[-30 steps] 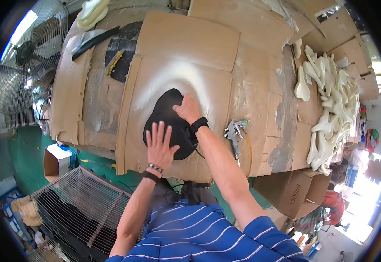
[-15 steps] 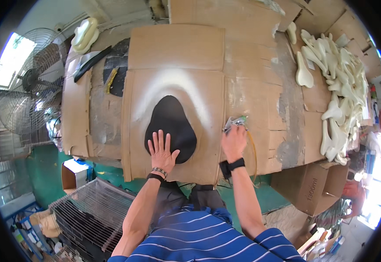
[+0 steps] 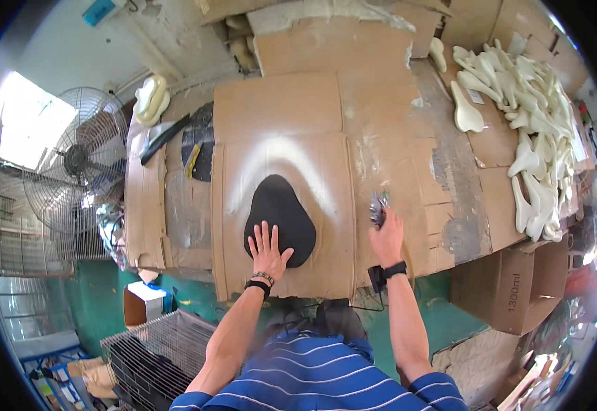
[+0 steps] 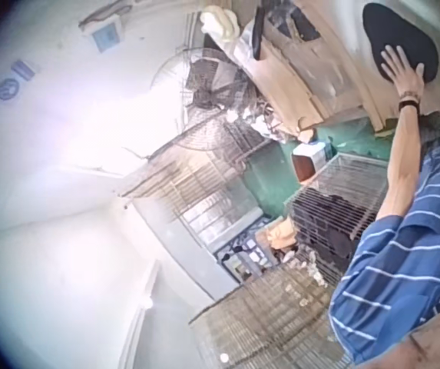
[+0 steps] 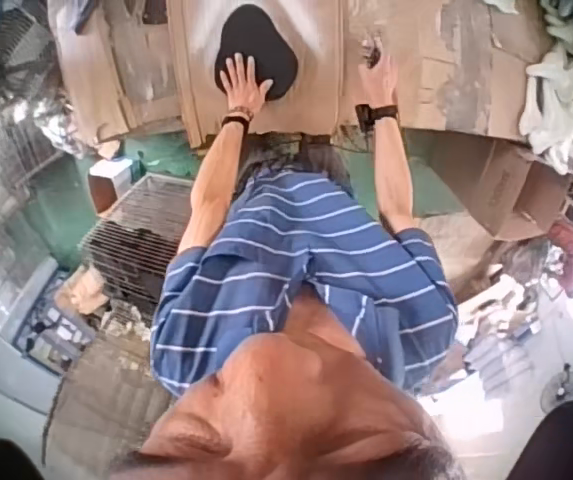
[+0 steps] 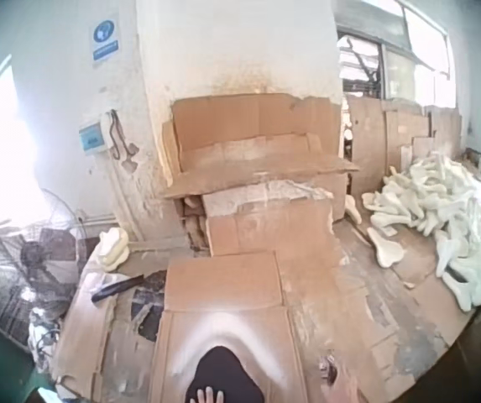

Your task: The person repeatedly picks up black shoe parts from a wire rack and places them on a cardboard-covered workbench. They use a spray gun to apply a coating to the parts, then return them to the rack. The process is repeated for multiple items in a workshop setting.

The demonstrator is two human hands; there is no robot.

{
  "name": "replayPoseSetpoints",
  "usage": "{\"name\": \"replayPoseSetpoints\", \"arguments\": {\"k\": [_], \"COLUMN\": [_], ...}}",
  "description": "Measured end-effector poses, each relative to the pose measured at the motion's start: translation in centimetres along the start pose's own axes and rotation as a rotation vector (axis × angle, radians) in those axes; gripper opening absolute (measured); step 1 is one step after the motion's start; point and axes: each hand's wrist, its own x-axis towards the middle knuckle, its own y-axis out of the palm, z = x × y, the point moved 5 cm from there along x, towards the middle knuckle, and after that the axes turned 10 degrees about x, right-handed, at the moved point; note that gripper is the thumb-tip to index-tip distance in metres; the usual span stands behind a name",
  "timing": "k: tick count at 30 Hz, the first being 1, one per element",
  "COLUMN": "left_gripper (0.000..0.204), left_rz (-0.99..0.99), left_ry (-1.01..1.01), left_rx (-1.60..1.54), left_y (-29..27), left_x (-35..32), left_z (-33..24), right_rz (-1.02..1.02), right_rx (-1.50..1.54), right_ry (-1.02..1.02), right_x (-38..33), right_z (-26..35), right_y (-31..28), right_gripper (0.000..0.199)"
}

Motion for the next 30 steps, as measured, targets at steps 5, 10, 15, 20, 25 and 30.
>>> {"name": "replayPoseSetpoints", "arguments": {"k": [5,10,15,20,25,30], "left_gripper": [0.098,0.095,0.067,0.048,0.041,0.038], "left_rz": [0.005,-0.08,-0.299,-0.226,-0.182,-0.15], "left_ry": [-0.012,-0.035,0.046,0.1,0.102,0.086], "left_rx": [-0.085,-0.301,-0.345,-0.323,-0.35,-0.47], "left_y": [-0.1,-1.6,-4.9,-3.8,-2.1,-1.2], "left_x": [-0.2,-0.7,-3.5,-8.2,-8.3,-7.6], "left_z": [0.3,1.3,1.4,1.8,3.0,4.0], "right_rz": [-0.107,0.126,0.156,0.21,0.352,0.357], "right_rx": [0.321,0.381,0.648,0.624,0.358,0.287], "right_ry": [0.226,0.433,0.491,0.33,0.195,0.041], "right_x": [-6.0,-14.9,-20.8,-23.6,-25.6,-25.4], "right_z": [4.7,10.9,21.2,29.0,32.7,35.6], "right_y": [-9.5,-16.2,-19.8,-21.3,-22.0,-22.7], "right_gripper": [0.035,0.023,0.037,0.062,0.057,0.058]}}
